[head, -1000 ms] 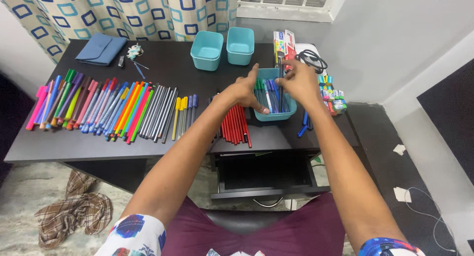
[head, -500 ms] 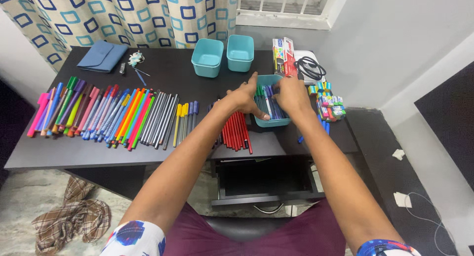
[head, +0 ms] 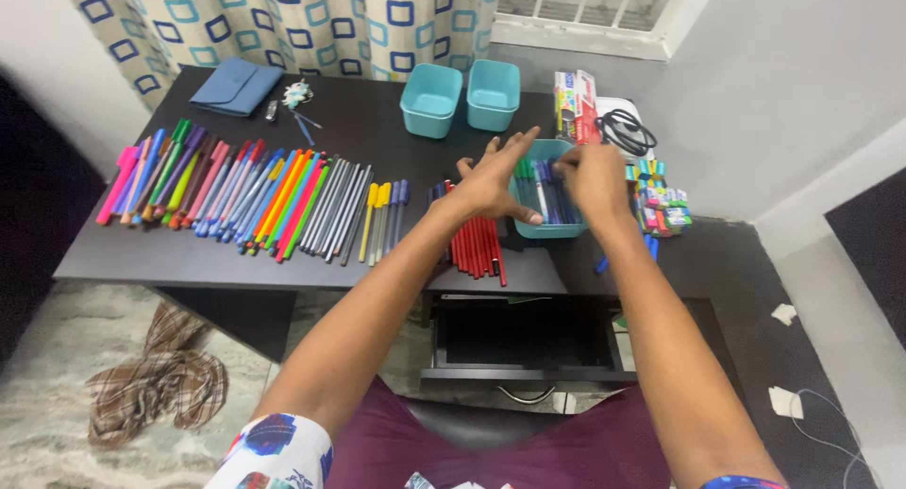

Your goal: The person sorts colored pens, pencils, and markers from a desk into light blue plastic containers. They also place small erasers into a separate container. The person works by hand, arranging items into groups and placing them into containers.

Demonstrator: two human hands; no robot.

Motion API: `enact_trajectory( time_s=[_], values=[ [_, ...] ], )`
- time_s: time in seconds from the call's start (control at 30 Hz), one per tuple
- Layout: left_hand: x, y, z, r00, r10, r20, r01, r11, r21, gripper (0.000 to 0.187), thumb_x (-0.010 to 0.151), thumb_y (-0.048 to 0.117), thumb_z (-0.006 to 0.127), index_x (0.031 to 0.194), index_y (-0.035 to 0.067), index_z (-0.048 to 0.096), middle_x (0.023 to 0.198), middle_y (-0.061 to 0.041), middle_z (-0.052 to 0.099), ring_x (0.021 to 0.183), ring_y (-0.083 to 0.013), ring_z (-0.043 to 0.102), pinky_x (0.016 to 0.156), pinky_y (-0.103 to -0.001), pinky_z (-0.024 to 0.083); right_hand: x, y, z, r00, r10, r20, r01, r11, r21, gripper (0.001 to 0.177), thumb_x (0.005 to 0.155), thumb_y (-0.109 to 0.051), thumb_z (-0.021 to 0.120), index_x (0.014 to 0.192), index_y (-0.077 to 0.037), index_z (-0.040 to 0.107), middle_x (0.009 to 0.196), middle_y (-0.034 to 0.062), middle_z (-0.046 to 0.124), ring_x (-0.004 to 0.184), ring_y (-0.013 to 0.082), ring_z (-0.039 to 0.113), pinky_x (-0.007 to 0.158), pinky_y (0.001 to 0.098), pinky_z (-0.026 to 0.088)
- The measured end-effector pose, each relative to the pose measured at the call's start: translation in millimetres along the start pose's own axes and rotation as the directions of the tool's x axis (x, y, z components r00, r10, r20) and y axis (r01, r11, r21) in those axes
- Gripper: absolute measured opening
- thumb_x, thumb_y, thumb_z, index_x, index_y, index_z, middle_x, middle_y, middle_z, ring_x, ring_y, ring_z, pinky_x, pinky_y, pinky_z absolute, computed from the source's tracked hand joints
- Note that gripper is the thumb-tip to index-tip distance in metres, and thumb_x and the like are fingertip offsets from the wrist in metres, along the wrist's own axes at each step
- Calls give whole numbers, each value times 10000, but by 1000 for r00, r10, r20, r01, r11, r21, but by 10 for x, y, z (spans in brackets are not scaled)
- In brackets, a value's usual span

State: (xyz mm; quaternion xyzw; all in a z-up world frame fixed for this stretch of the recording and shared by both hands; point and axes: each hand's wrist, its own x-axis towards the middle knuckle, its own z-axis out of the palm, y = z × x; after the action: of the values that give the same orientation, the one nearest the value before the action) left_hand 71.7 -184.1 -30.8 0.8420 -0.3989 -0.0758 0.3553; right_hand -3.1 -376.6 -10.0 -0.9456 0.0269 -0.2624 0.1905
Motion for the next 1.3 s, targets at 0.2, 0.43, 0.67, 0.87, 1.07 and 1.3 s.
enact_trajectory(
  time_s=[0.2,0.43,0.67,0.87,1.07,1.3],
  values=[
    [-495,-306,-237,947,-68,-315,40,995,-94,1031,587,392,961,1512,324,510,1594,-6,556,1575,-358,320,1164,-636,220,-18,-433,-81,995,57,-79,-43,984,173,130,897,-108,773,981,-10,787,762,150,744,650,216,725,637,347,551],
    [-1203,-525,-703,931,-215,-296,263,956,131,1308,385,418,1033,1529,368,399,1708,-116,114,1555,-413,50,1117,-734,137,40,-1170,156,990,-27,135,-26,925,378,186,893,-84,713,1056,-29,784,835,136,777,702,176,751,662,308,573],
    [-1591,-516,-936,951,-296,-85,308,912,271,1711,311,421,1067,1612,281,-35,1696,-206,-142,1530,-486,-209,1088,-829,7,-23,-1668,636,942,-200,270,127,956,265,316,877,-12,638,1166,-57,760,1078,174,755,995,337,736,886,415,556],
    [-1726,-569,-972,947,-305,-96,320,910,263,1751,328,410,1076,1601,255,-116,1687,-228,-151,1511,-505,-228,1075,-849,-7,-42,-1764,932,908,-316,276,261,940,217,498,853,44,584,1346,-20,607,1194,179,732,1151,372,662,999,510,445],
    [-1784,-537,-951,951,-222,-217,272,933,236,1690,359,396,1069,1601,257,-68,1700,-213,-71,1526,-505,-188,1075,-857,29,-12,-1730,1087,913,-295,283,259,953,160,533,849,37,576,1376,-37,548,1149,155,754,1137,393,657,1008,558,396],
    [-1812,-469,-982,945,-109,-307,180,960,213,1642,379,407,1064,1595,239,-26,1700,-179,-9,1538,-490,-141,1078,-848,29,18,-1654,1084,951,-269,154,217,932,290,400,912,3,638,1309,-15,597,1141,186,715,1069,390,685,911,522,509]
  ],
)
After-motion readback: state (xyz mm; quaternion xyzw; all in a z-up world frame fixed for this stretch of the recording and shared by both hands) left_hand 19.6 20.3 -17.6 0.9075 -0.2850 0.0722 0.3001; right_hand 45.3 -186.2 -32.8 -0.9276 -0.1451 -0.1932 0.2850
